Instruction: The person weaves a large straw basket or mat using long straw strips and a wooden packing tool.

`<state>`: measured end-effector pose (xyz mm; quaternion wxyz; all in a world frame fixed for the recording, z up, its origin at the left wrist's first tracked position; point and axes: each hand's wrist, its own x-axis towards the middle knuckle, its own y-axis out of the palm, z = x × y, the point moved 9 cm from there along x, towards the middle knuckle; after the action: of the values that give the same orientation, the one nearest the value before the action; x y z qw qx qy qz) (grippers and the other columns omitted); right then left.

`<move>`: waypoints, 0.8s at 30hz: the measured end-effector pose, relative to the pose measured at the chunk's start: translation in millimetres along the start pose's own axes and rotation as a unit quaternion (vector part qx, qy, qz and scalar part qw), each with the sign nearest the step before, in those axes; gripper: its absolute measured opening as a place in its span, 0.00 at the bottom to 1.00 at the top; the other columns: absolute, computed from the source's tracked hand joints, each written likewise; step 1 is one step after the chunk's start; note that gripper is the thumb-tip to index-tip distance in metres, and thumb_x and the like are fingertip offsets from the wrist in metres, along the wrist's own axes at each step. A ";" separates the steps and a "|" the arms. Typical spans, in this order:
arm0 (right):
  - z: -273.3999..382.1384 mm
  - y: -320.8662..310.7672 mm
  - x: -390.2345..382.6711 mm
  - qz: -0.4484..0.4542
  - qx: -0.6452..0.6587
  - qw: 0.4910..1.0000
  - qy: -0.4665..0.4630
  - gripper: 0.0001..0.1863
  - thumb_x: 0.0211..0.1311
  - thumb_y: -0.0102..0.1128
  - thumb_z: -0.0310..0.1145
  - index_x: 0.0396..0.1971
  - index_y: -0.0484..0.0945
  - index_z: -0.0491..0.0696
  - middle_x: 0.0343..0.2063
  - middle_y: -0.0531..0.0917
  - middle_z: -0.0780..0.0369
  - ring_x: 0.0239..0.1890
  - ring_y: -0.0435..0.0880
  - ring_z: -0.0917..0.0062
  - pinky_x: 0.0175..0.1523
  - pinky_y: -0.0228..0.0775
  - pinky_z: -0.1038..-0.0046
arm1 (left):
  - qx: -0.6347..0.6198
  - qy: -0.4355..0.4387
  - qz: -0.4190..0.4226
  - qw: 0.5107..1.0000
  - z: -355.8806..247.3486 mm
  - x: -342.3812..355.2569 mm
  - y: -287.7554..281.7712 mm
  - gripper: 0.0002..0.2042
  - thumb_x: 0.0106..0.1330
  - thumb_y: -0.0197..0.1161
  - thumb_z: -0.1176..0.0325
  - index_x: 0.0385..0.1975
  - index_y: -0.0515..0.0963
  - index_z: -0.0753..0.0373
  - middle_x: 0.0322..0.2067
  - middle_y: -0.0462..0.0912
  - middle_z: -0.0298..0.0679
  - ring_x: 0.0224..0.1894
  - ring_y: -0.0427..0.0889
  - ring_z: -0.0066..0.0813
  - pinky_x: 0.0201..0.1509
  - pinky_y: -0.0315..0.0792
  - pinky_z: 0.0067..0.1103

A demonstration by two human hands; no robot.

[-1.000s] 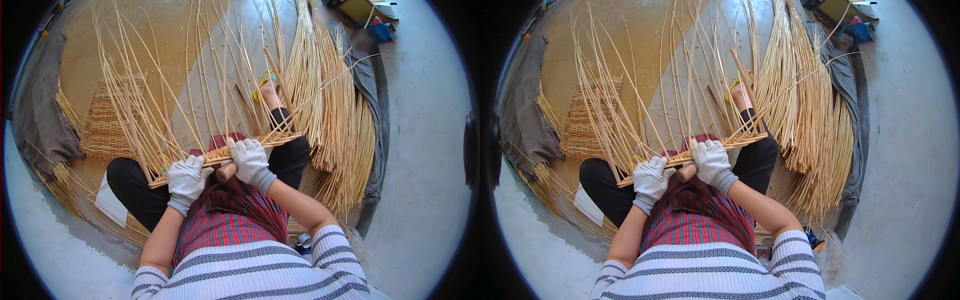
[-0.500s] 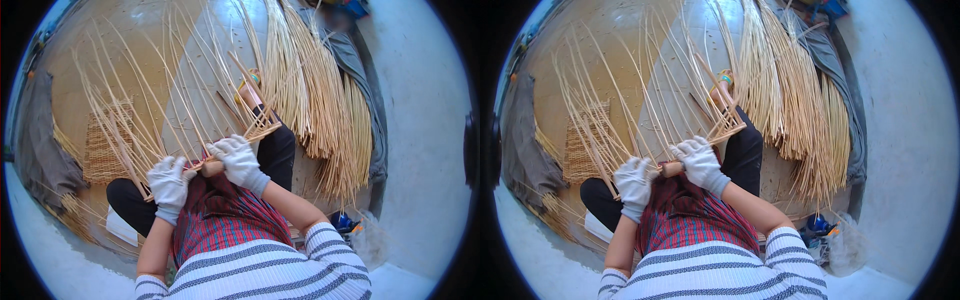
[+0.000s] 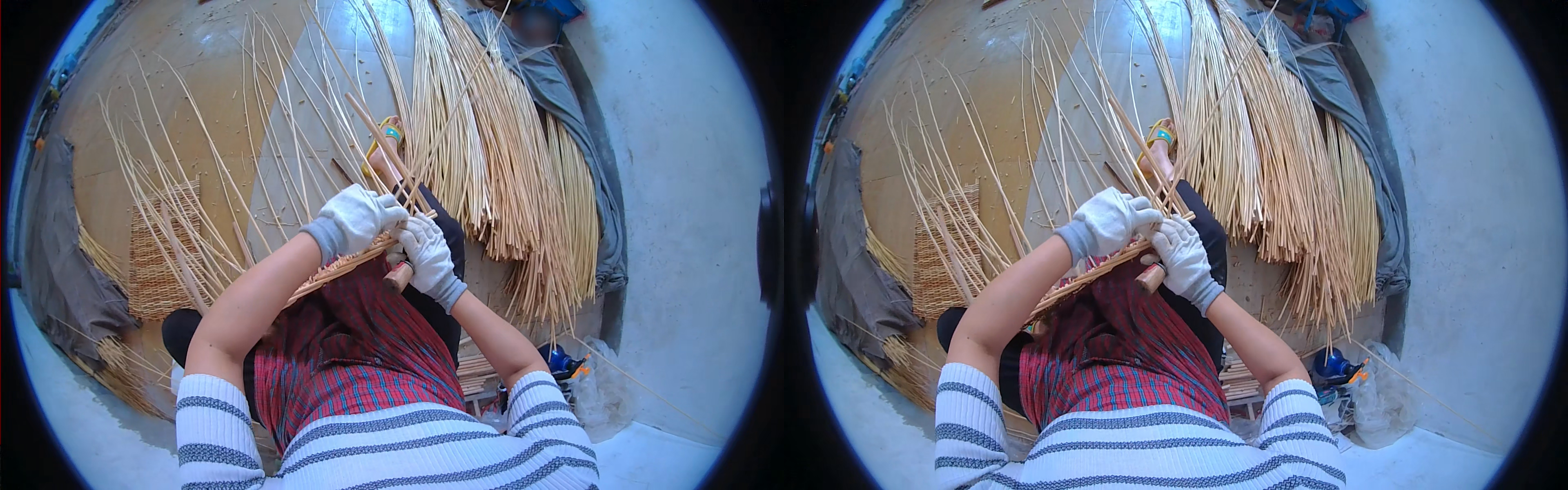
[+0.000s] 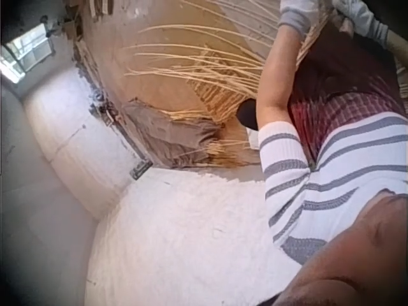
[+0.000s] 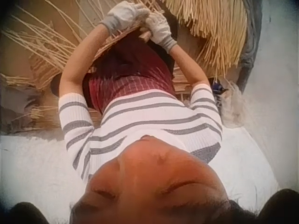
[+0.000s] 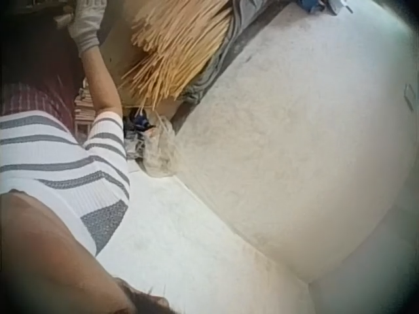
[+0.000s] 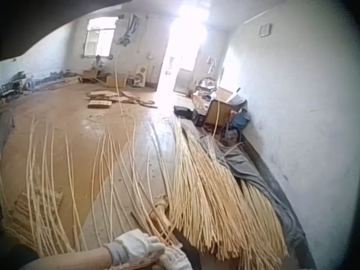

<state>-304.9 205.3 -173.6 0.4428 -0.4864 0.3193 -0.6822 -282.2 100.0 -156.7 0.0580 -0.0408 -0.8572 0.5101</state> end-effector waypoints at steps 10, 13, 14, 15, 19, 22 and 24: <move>6.4 5.5 19.2 -0.005 -0.004 1.000 -0.007 0.23 0.52 0.67 0.46 0.46 0.76 0.51 0.44 0.78 0.59 0.54 0.76 0.61 0.64 0.63 0.55 | 0.075 -0.034 0.065 0.994 29.5 15.5 16.6 0.16 0.65 0.59 0.60 0.52 0.77 0.44 0.40 0.83 0.39 0.38 0.86 0.43 0.39 0.80 0.34; -1.3 18.5 14.9 0.038 -0.019 0.999 -0.014 0.23 0.50 0.68 0.45 0.46 0.76 0.53 0.42 0.78 0.61 0.50 0.77 0.63 0.61 0.64 0.57 | 0.065 -0.085 0.025 0.994 67.8 -14.4 15.0 0.15 0.68 0.56 0.59 0.53 0.75 0.43 0.40 0.84 0.39 0.40 0.87 0.42 0.40 0.81 0.34; -0.9 16.3 18.1 0.009 -0.031 0.999 -0.014 0.22 0.50 0.67 0.44 0.45 0.76 0.54 0.40 0.77 0.63 0.47 0.78 0.65 0.55 0.65 0.59 | -0.086 -0.147 -0.021 0.985 106.4 -43.4 24.7 0.14 0.70 0.54 0.58 0.54 0.74 0.44 0.39 0.85 0.41 0.40 0.87 0.42 0.40 0.80 0.34; -3.1 19.7 18.9 0.006 -0.023 1.000 -0.015 0.20 0.52 0.66 0.44 0.44 0.76 0.55 0.40 0.77 0.63 0.46 0.78 0.65 0.53 0.65 0.60 | -0.236 -0.204 -0.066 0.948 146.4 -76.5 36.6 0.14 0.72 0.52 0.57 0.55 0.72 0.45 0.39 0.86 0.43 0.41 0.87 0.43 0.41 0.80 0.34; 4.2 23.4 31.0 0.043 -0.080 0.996 -0.012 0.17 0.54 0.65 0.50 0.40 0.78 0.57 0.36 0.75 0.66 0.44 0.76 0.68 0.52 0.64 0.63 | 0.026 -0.474 0.016 0.880 202.7 -215.2 -11.9 0.18 0.76 0.43 0.46 0.54 0.69 0.49 0.42 0.86 0.49 0.45 0.84 0.54 0.46 0.76 0.43; 4.3 22.7 41.5 0.055 -0.074 0.996 -0.021 0.16 0.55 0.64 0.46 0.41 0.78 0.57 0.39 0.77 0.64 0.46 0.77 0.67 0.54 0.65 0.62 | 0.044 -0.533 -0.038 0.844 210.6 -234.4 -8.3 0.22 0.75 0.43 0.42 0.54 0.69 0.50 0.42 0.86 0.50 0.44 0.84 0.55 0.46 0.75 0.45; 6.8 14.0 42.1 0.067 -0.037 0.997 -0.026 0.17 0.56 0.65 0.45 0.43 0.78 0.56 0.39 0.77 0.63 0.46 0.77 0.65 0.54 0.65 0.61 | 0.071 -0.513 -0.075 0.852 207.7 -223.2 -14.5 0.24 0.74 0.43 0.40 0.56 0.69 0.51 0.42 0.86 0.50 0.44 0.84 0.55 0.46 0.75 0.45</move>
<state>-300.0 161.1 -167.5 0.4770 -0.4978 0.3644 -0.6260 -90.7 -116.4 -255.1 -0.3495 0.2955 -0.7271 0.5118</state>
